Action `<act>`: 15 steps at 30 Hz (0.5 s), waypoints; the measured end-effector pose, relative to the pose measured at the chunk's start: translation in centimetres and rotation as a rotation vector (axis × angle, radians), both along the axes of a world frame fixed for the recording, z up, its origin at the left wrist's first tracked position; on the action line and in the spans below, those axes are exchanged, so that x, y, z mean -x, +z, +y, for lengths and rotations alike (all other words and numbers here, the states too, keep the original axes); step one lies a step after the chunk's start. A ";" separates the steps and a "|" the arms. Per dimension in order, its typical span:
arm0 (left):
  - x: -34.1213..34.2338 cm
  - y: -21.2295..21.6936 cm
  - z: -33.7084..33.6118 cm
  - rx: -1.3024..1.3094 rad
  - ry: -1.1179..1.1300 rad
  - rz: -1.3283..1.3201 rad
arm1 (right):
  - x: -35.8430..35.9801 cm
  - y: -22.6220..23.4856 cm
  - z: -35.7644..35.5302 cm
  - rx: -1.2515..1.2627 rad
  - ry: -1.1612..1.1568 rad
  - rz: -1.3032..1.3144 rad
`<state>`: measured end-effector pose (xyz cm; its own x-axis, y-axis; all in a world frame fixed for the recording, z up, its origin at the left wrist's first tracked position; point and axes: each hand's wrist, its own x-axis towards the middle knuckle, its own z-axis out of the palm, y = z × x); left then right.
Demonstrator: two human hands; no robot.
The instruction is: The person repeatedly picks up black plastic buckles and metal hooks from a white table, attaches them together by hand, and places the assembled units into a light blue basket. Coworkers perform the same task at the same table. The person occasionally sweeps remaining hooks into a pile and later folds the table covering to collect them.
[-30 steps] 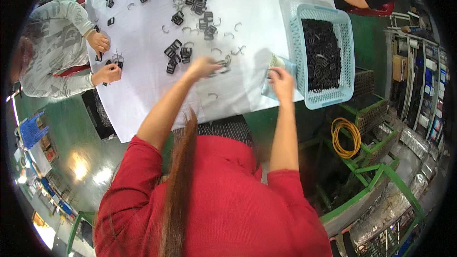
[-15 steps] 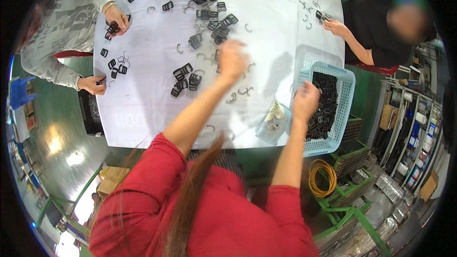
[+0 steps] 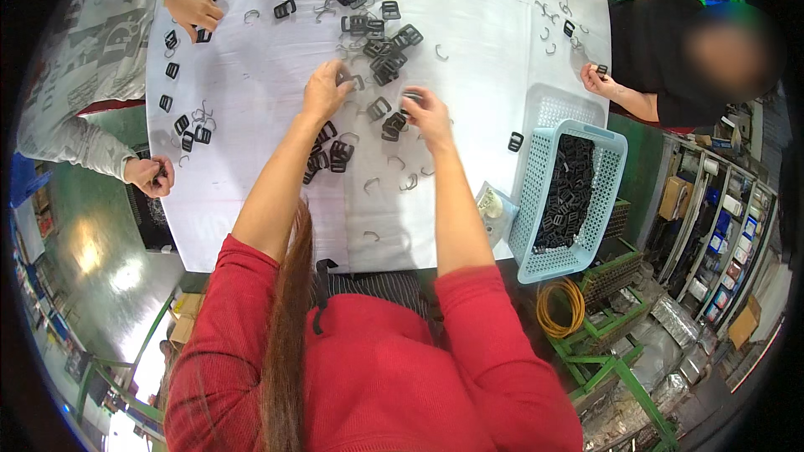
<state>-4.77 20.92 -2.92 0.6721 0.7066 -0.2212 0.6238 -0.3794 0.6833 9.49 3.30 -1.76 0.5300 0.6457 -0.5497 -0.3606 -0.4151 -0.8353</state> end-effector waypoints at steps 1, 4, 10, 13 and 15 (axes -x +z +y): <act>0.1 0.0 0.1 0.019 -0.010 -0.002 | -0.5 0.9 -1.6 -0.085 -0.122 0.191; 1.0 0.5 0.0 -0.020 -0.109 -0.033 | -1.2 2.1 -4.6 -0.054 -0.243 0.359; 0.0 1.1 -1.2 -0.120 -0.113 0.148 | 4.0 1.0 0.0 0.559 0.346 -0.739; 0.8 1.8 -2.5 -0.206 -0.109 -0.003 | 4.8 2.2 0.3 0.615 0.444 -0.780; 1.1 1.6 -2.8 -0.119 -0.090 0.079 | 4.7 2.0 -0.9 0.495 0.391 -0.558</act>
<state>-5.87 18.13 -1.35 0.7178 0.6687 -0.1940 0.6335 -0.5115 0.5805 4.83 2.37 0.27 0.5959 0.5929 -0.5416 0.2973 -0.7894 -0.5371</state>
